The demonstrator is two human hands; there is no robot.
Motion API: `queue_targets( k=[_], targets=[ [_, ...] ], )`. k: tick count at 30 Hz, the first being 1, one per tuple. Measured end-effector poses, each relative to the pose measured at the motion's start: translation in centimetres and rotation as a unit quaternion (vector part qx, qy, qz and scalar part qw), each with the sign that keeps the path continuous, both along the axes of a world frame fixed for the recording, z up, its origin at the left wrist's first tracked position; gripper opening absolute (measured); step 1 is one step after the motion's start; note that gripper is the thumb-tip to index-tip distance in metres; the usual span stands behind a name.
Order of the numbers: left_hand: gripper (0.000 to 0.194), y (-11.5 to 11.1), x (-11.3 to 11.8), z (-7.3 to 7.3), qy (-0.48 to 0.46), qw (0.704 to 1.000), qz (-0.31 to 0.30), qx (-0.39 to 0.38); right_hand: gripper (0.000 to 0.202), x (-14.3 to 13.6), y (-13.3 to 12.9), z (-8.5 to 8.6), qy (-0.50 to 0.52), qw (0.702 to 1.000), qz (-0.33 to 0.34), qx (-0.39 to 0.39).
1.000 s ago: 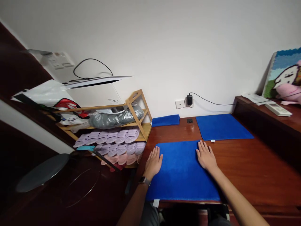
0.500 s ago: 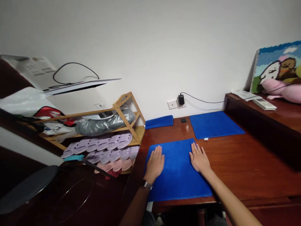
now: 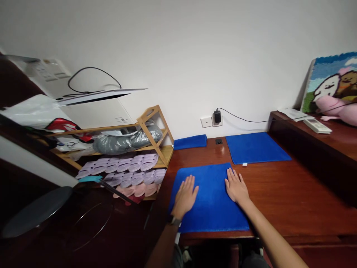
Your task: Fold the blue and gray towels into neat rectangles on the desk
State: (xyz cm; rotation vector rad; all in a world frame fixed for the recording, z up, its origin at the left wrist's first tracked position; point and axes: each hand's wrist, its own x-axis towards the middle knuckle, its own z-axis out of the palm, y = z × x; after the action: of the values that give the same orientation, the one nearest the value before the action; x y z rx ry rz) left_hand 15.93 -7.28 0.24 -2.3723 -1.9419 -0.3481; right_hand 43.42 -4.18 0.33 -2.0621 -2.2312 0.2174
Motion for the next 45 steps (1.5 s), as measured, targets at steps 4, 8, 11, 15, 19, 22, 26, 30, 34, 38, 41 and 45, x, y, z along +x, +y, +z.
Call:
queue_targets(
  k=[4, 8, 11, 15, 19, 22, 26, 30, 34, 38, 41, 45],
  targets=[
    [0.059, -1.3, -5.4, -0.3, 0.030, 0.998, 0.044, 0.025, 0.069, -0.2, 0.1, 0.7, 0.003, 1.000, -0.005, -0.012],
    [0.059, -1.5, -5.0, -0.5, 0.031, 0.997, 0.054, 0.038, 0.068, -0.2, -1.4, 1.1, -0.012, 1.000, -0.012, -0.011],
    [0.059, -1.5, -4.5, -0.6, 0.024, 0.997, 0.054, 0.042, 0.070, 0.0, -4.1, 0.2, -0.020, 1.000, -0.012, 0.003],
    [0.060, -1.5, -5.1, -0.3, 0.023, 0.997, 0.050, 0.045, 0.070, 0.2, -7.2, -1.5, 0.006, 1.000, -0.017, 0.019],
    [0.057, -1.8, -3.9, 1.0, 0.026, 0.998, 0.043, 0.048, 0.070, -0.1, -7.6, -1.8, 0.018, 0.999, -0.021, 0.033],
    [0.057, -2.4, 1.6, 1.8, 0.006, 0.999, -0.008, 0.050, 0.071, -0.1, -7.4, -1.8, 0.021, 0.999, -0.022, 0.031],
    [0.058, -3.4, 11.5, 1.7, -0.046, 0.990, -0.134, 0.022, 0.069, 0.3, -7.5, -2.2, 0.020, 0.999, -0.007, 0.035],
    [0.060, -3.9, 12.5, 1.3, -0.064, 0.987, -0.146, -0.002, 0.069, 0.5, -7.6, -2.3, 0.008, 0.999, -0.004, 0.033],
    [0.060, -5.7, 2.4, 0.5, -0.025, 0.999, -0.036, 0.011, 0.072, 0.3, -7.6, -1.7, 0.002, 1.000, -0.017, 0.018],
    [0.060, -7.8, -6.7, -0.5, 0.005, 0.998, 0.052, 0.042, 0.072, 0.2, -7.4, -1.3, 0.001, 1.000, -0.018, 0.016],
    [0.060, -8.4, -8.1, -0.9, 0.009, 0.997, 0.051, 0.052, 0.072, 0.3, -7.7, -1.3, -0.004, 0.999, -0.018, 0.028],
    [0.059, -8.4, -7.0, -0.7, 0.014, 0.997, 0.061, 0.051, 0.073, 0.8, -9.6, -2.2, 0.003, 0.998, 0.009, 0.069]
  ],
)
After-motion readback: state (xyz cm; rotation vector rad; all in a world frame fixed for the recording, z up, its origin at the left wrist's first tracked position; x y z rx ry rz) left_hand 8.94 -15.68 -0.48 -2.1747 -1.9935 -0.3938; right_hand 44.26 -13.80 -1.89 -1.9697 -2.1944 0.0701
